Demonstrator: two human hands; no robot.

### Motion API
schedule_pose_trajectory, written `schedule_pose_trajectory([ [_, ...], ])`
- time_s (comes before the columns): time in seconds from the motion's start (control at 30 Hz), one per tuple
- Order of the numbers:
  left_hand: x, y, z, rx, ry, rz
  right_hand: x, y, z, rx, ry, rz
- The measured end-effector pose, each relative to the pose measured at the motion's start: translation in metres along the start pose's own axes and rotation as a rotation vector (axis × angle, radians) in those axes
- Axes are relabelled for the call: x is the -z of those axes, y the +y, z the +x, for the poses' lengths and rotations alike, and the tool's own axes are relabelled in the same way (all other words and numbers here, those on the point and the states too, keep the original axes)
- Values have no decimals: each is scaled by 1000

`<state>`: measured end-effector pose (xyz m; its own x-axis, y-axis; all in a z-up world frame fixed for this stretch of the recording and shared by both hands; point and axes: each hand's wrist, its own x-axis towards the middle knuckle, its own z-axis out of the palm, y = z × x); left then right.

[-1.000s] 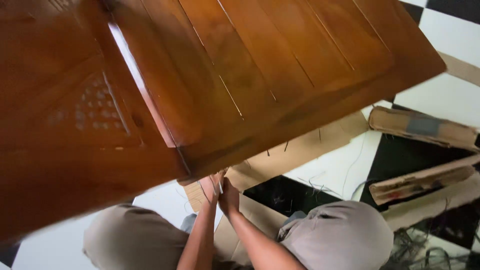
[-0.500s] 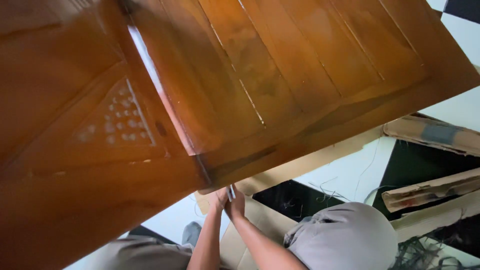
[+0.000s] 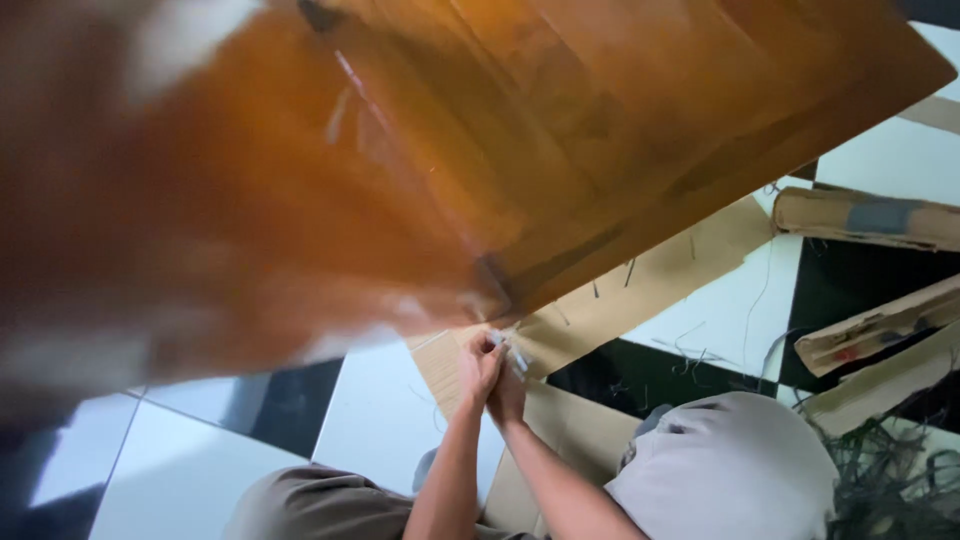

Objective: Wrapping wooden chair legs with protective cardboard and securing them with ties

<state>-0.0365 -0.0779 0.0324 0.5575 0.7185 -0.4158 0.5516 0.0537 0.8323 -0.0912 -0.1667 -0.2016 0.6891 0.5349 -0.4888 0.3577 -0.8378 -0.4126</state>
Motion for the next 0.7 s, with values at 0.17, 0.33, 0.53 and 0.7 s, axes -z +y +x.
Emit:
schedule_pose_trajectory([
  [0.17,-2,-36,-1,52,-31,-206,44,-24,-16,50,285,-451],
  [0.33,-9,-35,-10,151,-35,-202,52,-6,-29,-25,285,-311],
  [0.53,-40,-98,7,152,58,-345,56,-4,-46,-108,237,-106],
  [0.7,-30,-71,-8,219,28,-478,70,-1,-58,-169,240,53],
])
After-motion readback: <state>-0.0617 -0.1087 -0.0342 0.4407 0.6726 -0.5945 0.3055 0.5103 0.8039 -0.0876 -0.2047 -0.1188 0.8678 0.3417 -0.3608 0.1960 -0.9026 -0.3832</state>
